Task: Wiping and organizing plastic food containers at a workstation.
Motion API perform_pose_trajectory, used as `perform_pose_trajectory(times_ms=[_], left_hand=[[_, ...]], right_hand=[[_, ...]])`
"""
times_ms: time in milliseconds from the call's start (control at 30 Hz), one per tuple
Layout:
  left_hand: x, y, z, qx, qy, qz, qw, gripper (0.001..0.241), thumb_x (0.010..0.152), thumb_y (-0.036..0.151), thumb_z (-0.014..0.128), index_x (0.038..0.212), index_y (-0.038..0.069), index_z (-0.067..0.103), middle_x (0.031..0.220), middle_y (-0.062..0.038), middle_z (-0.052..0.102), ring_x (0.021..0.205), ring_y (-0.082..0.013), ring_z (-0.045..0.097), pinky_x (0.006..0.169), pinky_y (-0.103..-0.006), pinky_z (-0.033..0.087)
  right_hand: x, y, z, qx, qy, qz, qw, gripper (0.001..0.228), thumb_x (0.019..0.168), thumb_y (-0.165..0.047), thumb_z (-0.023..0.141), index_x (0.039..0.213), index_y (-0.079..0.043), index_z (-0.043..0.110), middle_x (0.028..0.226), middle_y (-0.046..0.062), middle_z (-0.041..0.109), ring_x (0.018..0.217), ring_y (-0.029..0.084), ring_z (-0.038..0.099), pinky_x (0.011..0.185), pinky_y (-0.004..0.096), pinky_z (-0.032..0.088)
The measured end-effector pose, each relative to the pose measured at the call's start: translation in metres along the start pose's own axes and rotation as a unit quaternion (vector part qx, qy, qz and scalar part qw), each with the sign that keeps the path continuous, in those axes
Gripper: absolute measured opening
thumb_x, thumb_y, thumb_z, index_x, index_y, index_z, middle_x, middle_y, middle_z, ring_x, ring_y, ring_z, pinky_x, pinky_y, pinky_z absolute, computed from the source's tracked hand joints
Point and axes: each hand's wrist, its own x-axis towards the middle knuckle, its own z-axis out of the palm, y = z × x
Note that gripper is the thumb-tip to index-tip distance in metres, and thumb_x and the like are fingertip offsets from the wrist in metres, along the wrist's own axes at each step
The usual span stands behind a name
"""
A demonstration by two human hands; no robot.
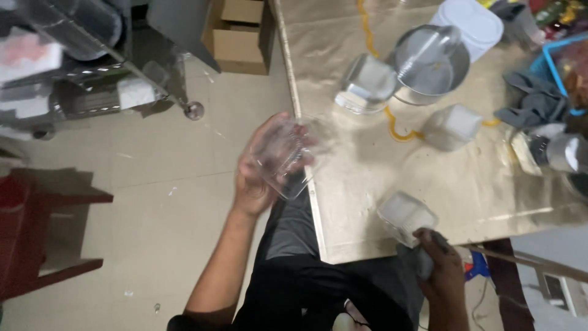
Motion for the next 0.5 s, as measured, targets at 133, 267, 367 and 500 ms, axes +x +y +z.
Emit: perform_pose_trajectory(times_ms=[133, 267, 367, 500], left_hand=[[-0.003, 0.006, 0.041, -0.083, 0.027, -0.052, 0.995, 0.074, 0.104, 0.068, 0.035, 0.165, 0.033, 0.014, 0.141, -0.027, 0.050, 0.118, -0.0412, 0.065, 0.093, -0.0519, 0.060], [-0.006, 0.002, 0.050, -0.103, 0.003, -0.057, 0.993, 0.059, 0.111, 0.064, 0.024, 0.153, 0.023, 0.028, 0.133, -0.028, 0.053, 0.106, -0.0418, 0.067, 0.084, -0.0483, 0.060], [-0.003, 0.001, 0.054, -0.140, 0.008, -0.074, 0.987, 0.059, 0.112, 0.065, 0.021, 0.148, 0.019, 0.033, 0.125, -0.028, 0.055, 0.101, -0.0408, 0.068, 0.081, -0.0456, 0.060], [0.000, -0.001, 0.053, -0.126, 0.012, -0.088, 0.988, 0.060, 0.113, 0.064, 0.019, 0.147, 0.017, 0.033, 0.119, -0.028, 0.056, 0.095, -0.0409, 0.070, 0.080, -0.0451, 0.059]], right_hand=[[0.002, 0.008, 0.025, -0.088, 0.014, 0.049, 0.995, 0.033, 0.102, -0.027, 0.065, 0.112, 0.004, 0.074, 0.091, 0.011, 0.070, 0.079, 0.015, 0.059, 0.063, 0.030, 0.045], [0.000, 0.014, 0.028, -0.163, 0.066, 0.003, 0.984, 0.031, 0.099, -0.024, 0.069, 0.115, 0.003, 0.069, 0.094, 0.009, 0.071, 0.084, 0.015, 0.061, 0.073, 0.029, 0.049], [-0.017, 0.033, -0.014, -0.194, 0.073, -0.058, 0.977, 0.029, 0.097, -0.021, 0.070, 0.115, 0.002, 0.068, 0.096, 0.010, 0.070, 0.087, 0.015, 0.061, 0.076, 0.030, 0.050], [-0.029, 0.007, -0.048, -0.193, 0.037, -0.148, 0.969, 0.023, 0.094, -0.013, 0.067, 0.112, 0.000, 0.067, 0.100, 0.012, 0.070, 0.090, 0.018, 0.065, 0.078, 0.030, 0.053]])
